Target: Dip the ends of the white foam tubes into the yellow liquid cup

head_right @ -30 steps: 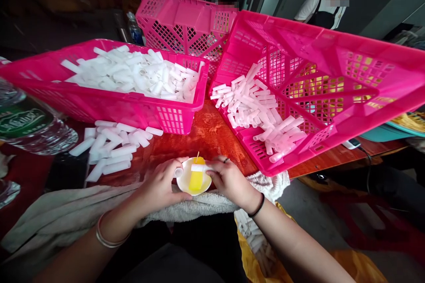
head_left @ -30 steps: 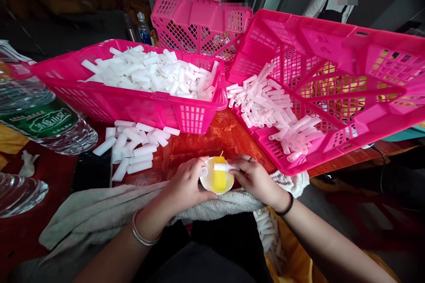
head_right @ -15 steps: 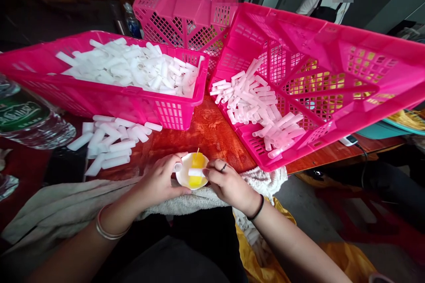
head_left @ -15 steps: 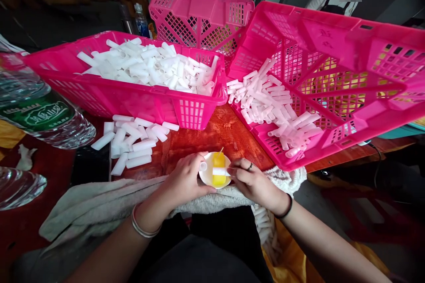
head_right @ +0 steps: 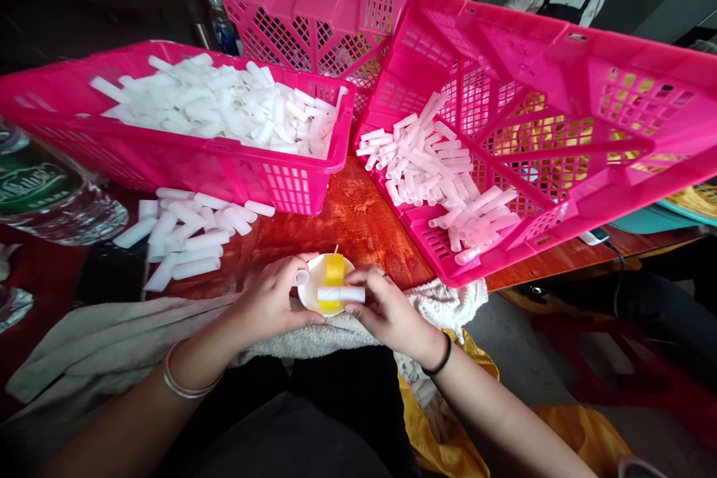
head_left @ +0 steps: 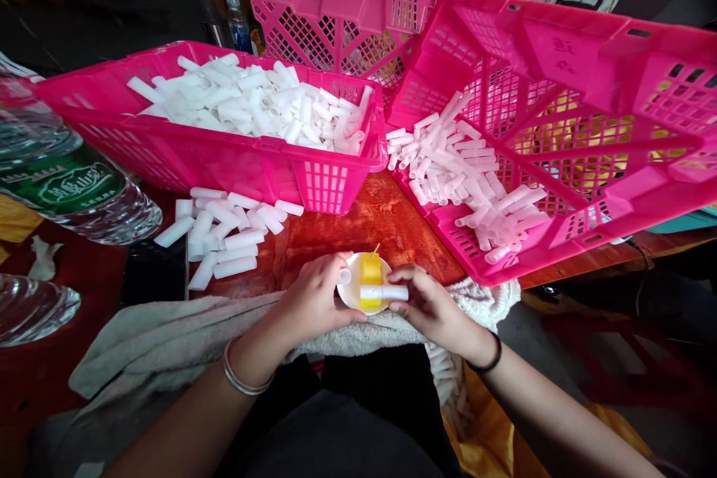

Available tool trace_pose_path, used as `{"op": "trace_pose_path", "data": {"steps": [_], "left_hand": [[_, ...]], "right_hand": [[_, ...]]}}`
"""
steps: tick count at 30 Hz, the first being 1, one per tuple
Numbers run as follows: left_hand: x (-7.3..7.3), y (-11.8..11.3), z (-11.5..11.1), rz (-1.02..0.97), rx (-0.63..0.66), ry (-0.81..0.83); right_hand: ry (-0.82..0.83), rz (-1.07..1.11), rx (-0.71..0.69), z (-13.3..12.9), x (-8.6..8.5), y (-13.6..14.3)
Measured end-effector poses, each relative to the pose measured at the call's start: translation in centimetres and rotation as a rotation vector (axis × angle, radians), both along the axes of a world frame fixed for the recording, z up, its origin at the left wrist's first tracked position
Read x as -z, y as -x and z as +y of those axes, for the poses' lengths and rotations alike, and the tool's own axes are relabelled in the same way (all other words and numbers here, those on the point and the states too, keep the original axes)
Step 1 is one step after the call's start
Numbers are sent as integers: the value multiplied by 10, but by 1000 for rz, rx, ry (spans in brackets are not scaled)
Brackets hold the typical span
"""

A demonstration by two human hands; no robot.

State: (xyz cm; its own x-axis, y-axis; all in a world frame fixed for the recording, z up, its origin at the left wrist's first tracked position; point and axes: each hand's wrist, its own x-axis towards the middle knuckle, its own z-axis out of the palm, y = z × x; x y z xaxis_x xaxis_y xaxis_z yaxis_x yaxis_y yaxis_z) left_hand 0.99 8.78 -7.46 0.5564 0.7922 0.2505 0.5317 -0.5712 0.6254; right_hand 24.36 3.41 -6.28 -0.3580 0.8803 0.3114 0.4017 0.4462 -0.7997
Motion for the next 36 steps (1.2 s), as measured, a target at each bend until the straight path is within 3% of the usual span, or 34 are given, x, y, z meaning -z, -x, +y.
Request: {"op": "trace_pose_path", "data": {"steps": [3,7,13,18,22,23,29,32,34,36], "left_hand": [[-1,0,1,2,-3,-1],[-1,-1,1,14,-7,-10],[0,0,1,-9,9,-20],[0,0,1,13,-7,-4],[-2,0,2,12,2,23],[-3,-1,2,13,1,26],[-6,1,2,52,11,-20],[-15,7,2,55,29,-118],[-26,9,1,66,35,-138],[-37,11,-2,92,63,-160]], "right_hand": [[44,40,38,1,0,1],[-201,-135,-17,0,-1,1],[112,78,84,-2,3,1],[-96,-27,63,-4,-3,3],[268,139,99,-4,-3,4],[286,134,106,-4,-3,3],[-302,-193,-45,-4,2,-7],[-304,-45,55,-4,-1,-5],[-205,163,176,-5,-6,1],[-82,337,213,-6,-13,9]]}}
